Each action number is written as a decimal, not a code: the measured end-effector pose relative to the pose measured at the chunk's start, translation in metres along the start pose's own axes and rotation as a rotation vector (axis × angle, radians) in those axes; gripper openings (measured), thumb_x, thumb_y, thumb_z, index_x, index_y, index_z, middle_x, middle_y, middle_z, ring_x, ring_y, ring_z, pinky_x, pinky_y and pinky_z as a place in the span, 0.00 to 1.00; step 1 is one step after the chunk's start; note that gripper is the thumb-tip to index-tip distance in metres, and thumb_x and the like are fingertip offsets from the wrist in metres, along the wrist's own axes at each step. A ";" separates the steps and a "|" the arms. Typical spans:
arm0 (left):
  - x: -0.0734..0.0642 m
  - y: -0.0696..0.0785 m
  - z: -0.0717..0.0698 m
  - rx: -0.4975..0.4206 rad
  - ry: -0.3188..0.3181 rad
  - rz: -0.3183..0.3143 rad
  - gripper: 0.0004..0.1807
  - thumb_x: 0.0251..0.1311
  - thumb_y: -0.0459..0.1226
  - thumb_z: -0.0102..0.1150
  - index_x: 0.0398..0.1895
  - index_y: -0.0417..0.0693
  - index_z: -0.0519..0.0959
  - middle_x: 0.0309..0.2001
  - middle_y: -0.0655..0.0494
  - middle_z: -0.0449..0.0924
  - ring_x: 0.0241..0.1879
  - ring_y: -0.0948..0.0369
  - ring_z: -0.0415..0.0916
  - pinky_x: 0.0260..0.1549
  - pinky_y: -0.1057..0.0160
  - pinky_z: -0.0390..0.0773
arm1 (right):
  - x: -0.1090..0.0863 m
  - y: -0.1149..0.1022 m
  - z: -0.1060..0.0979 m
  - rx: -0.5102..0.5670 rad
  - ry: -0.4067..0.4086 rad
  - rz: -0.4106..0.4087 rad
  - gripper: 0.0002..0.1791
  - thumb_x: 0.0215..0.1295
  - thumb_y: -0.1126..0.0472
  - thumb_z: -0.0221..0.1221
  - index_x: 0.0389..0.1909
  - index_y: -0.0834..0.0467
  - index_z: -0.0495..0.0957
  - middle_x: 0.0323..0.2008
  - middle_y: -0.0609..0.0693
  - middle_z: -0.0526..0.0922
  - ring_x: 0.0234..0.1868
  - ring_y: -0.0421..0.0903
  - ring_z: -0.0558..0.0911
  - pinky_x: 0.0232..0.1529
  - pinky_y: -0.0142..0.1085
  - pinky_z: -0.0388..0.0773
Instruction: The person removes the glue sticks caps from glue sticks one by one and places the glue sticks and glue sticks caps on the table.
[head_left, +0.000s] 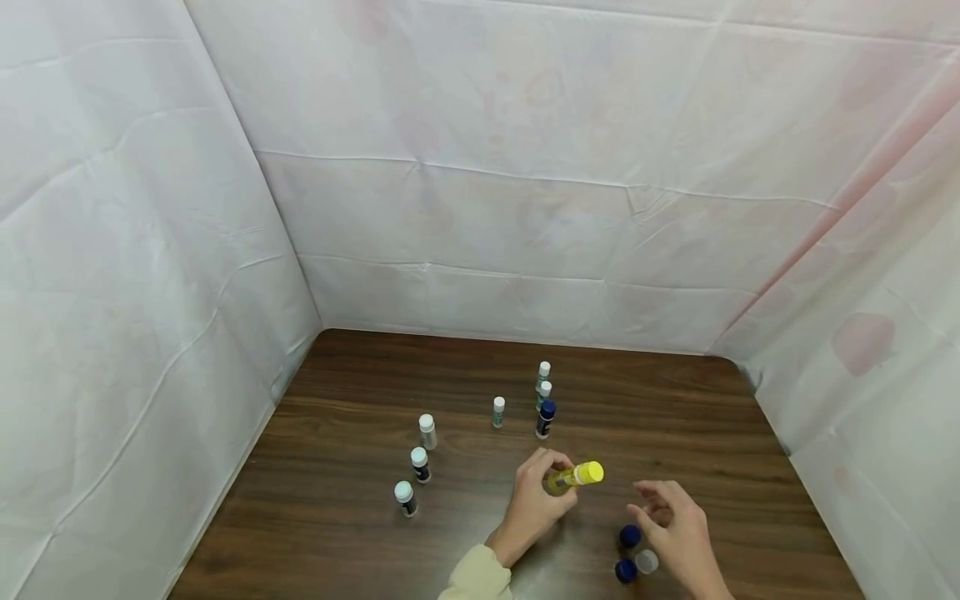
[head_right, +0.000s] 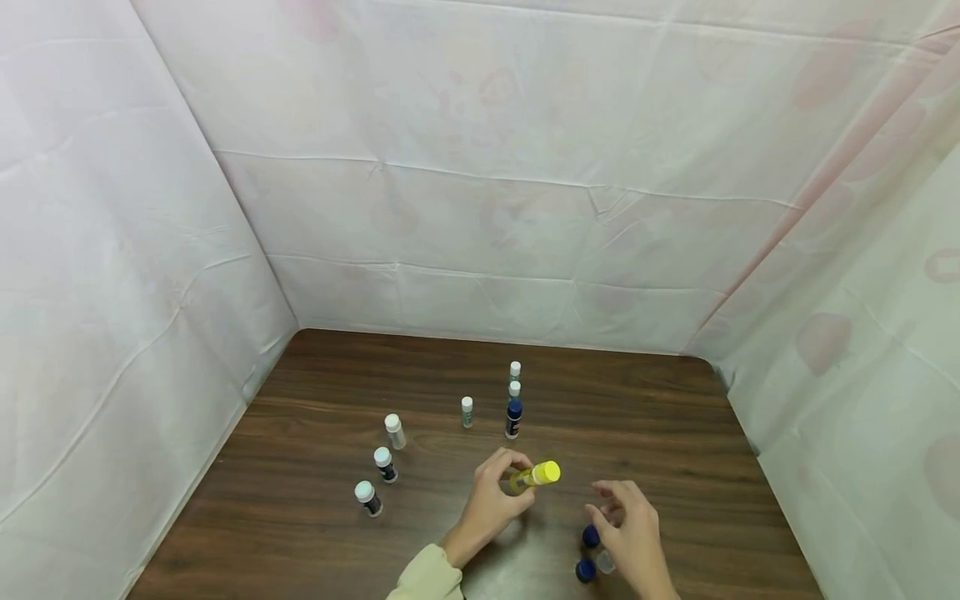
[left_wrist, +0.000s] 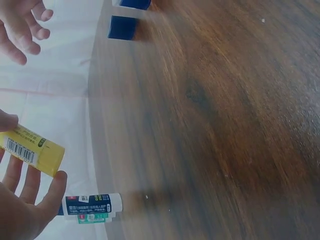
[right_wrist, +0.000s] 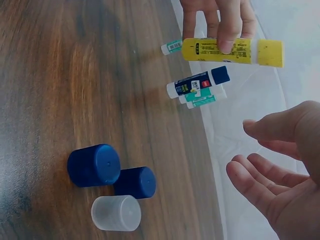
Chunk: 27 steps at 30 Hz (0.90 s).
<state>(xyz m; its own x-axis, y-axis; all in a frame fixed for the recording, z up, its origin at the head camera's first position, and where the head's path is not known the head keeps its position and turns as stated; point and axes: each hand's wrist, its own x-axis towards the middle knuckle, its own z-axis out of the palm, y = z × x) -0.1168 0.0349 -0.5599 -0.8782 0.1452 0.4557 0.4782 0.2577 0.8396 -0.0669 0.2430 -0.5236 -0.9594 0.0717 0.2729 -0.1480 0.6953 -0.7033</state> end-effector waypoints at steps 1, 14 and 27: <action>0.000 0.000 -0.001 0.002 0.002 0.007 0.17 0.40 0.29 0.67 0.36 0.52 0.78 0.35 0.62 0.76 0.35 0.67 0.74 0.36 0.61 0.80 | 0.000 -0.001 0.000 0.002 0.003 -0.009 0.19 0.44 0.74 0.70 0.39 0.60 0.80 0.35 0.50 0.77 0.28 0.35 0.77 0.25 0.28 0.78; -0.006 0.002 -0.017 0.011 -0.003 0.019 0.18 0.37 0.26 0.67 0.35 0.51 0.78 0.35 0.61 0.76 0.36 0.67 0.74 0.36 0.66 0.79 | 0.004 -0.017 -0.006 0.002 0.021 -0.076 0.21 0.42 0.75 0.71 0.39 0.58 0.80 0.35 0.47 0.77 0.28 0.35 0.78 0.24 0.29 0.79; -0.013 0.006 -0.031 0.032 -0.027 0.004 0.19 0.38 0.26 0.67 0.35 0.52 0.78 0.35 0.62 0.77 0.36 0.67 0.74 0.35 0.64 0.79 | 0.006 -0.041 -0.009 0.084 0.021 -0.169 0.24 0.40 0.79 0.70 0.40 0.58 0.79 0.36 0.45 0.76 0.29 0.36 0.78 0.24 0.27 0.79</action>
<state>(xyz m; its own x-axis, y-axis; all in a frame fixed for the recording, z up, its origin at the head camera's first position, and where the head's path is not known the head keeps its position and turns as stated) -0.1028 0.0049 -0.5516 -0.8761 0.1720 0.4504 0.4820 0.2872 0.8278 -0.0650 0.2214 -0.4876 -0.9141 -0.0255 0.4047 -0.3271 0.6363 -0.6986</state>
